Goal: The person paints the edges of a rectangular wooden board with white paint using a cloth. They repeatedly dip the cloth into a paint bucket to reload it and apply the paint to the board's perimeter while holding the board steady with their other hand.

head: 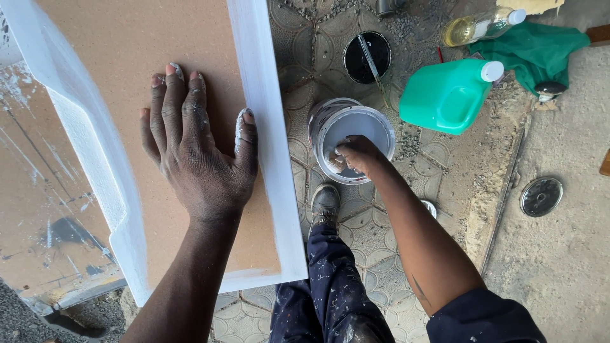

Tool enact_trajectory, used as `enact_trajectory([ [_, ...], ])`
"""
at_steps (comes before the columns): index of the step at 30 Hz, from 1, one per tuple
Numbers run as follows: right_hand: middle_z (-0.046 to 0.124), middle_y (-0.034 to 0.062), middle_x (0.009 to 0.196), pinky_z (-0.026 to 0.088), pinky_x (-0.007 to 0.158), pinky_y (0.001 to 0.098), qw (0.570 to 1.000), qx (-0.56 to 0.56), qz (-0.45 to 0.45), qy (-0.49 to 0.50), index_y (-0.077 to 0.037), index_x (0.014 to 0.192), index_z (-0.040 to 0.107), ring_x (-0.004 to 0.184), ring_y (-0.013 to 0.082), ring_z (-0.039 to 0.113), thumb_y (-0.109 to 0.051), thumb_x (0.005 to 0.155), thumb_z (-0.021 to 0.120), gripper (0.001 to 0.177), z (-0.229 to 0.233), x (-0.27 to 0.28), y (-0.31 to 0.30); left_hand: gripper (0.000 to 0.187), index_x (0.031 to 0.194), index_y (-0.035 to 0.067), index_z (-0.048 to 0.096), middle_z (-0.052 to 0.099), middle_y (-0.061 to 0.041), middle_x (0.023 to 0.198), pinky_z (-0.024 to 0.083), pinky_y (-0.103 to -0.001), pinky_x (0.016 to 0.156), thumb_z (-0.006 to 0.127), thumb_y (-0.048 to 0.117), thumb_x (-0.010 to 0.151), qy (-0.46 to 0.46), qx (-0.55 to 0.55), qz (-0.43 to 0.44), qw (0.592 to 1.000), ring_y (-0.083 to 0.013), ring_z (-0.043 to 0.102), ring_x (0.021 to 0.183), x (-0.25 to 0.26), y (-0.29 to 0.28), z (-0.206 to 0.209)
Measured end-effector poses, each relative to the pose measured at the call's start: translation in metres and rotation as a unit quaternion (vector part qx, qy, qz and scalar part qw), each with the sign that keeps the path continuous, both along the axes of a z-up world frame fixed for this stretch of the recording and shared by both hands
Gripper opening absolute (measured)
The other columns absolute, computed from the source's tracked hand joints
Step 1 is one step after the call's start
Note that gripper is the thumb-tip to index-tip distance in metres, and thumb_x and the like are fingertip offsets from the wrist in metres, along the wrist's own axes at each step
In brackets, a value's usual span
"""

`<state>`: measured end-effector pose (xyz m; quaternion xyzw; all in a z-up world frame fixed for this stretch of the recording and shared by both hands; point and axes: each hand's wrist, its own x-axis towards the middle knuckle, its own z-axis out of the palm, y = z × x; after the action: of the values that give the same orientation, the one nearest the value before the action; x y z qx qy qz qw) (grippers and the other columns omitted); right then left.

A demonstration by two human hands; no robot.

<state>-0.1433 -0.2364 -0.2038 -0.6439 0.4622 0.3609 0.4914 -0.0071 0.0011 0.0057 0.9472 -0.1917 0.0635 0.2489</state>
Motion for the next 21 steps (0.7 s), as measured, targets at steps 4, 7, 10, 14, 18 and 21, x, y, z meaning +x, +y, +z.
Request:
enact_trajectory([
  [4,0.079,0.0093,0.101,0.045,0.08,0.0341,0.996,0.082,0.022,-0.015,-0.007,0.099,0.077,0.091,0.0217,0.068,-0.026,0.098,0.054,0.029,-0.023,-0.008,-0.008,0.061,0.148,0.0,0.057,0.047,-0.023,0.158,0.025,-0.056,0.124,0.062,0.042,0.105,-0.005,0.0,-0.003,1.0,-0.0405,0.04,0.151,-0.001,0.0,-0.002],
  [7,0.065,0.0084,0.089,0.038,0.072,0.0396,0.992,0.092,-0.053,0.071,-0.016,0.1,0.068,0.084,0.0224,0.052,-0.037,0.079,0.059,0.031,0.013,0.0,-0.015,0.061,0.148,0.0,0.057,0.048,-0.023,0.158,0.025,-0.055,0.124,0.061,0.042,0.105,-0.007,-0.001,-0.002,1.0,-0.0405,0.041,0.15,-0.001,0.0,-0.001],
  [10,0.074,0.0152,0.093,0.059,0.069,0.0478,0.966,0.204,-0.157,0.025,-0.006,0.107,0.072,0.088,0.0333,0.072,-0.031,0.076,0.064,0.04,0.025,-0.002,-0.02,0.059,0.147,-0.001,0.057,0.048,-0.023,0.158,0.025,-0.056,0.124,0.061,0.042,0.106,-0.017,-0.005,-0.007,1.0,-0.0409,0.041,0.15,-0.002,0.0,-0.001],
  [14,0.065,0.0096,0.08,0.031,0.071,0.0379,0.999,0.034,-0.018,-0.036,-0.01,0.078,0.061,0.076,0.0221,0.049,-0.03,0.09,0.052,0.024,-0.01,-0.011,-0.019,0.059,0.149,0.0,0.056,0.047,-0.022,0.159,0.025,-0.056,0.124,0.063,0.04,0.106,-0.013,0.003,-0.008,1.0,-0.0406,0.04,0.151,-0.002,0.002,-0.004],
  [18,0.072,0.0176,0.095,0.044,0.07,0.0416,0.99,-0.041,0.136,0.002,-0.006,0.098,0.068,0.083,0.0291,0.063,-0.027,0.09,0.053,0.027,0.015,0.006,0.002,0.06,0.149,0.0,0.055,0.047,-0.022,0.159,0.025,-0.057,0.124,0.061,0.042,0.106,-0.012,-0.001,-0.012,1.0,-0.0416,0.04,0.151,-0.001,0.001,-0.004],
  [21,0.069,0.0168,0.082,0.041,0.066,0.0413,0.989,-0.019,0.145,0.026,-0.007,0.088,0.07,0.073,0.0287,0.06,-0.023,0.085,0.056,0.021,0.036,0.012,0.008,0.059,0.148,-0.001,0.056,0.047,-0.023,0.158,0.025,-0.057,0.124,0.062,0.04,0.106,-0.018,-0.005,-0.014,1.0,-0.0418,0.04,0.151,-0.002,0.001,-0.004],
])
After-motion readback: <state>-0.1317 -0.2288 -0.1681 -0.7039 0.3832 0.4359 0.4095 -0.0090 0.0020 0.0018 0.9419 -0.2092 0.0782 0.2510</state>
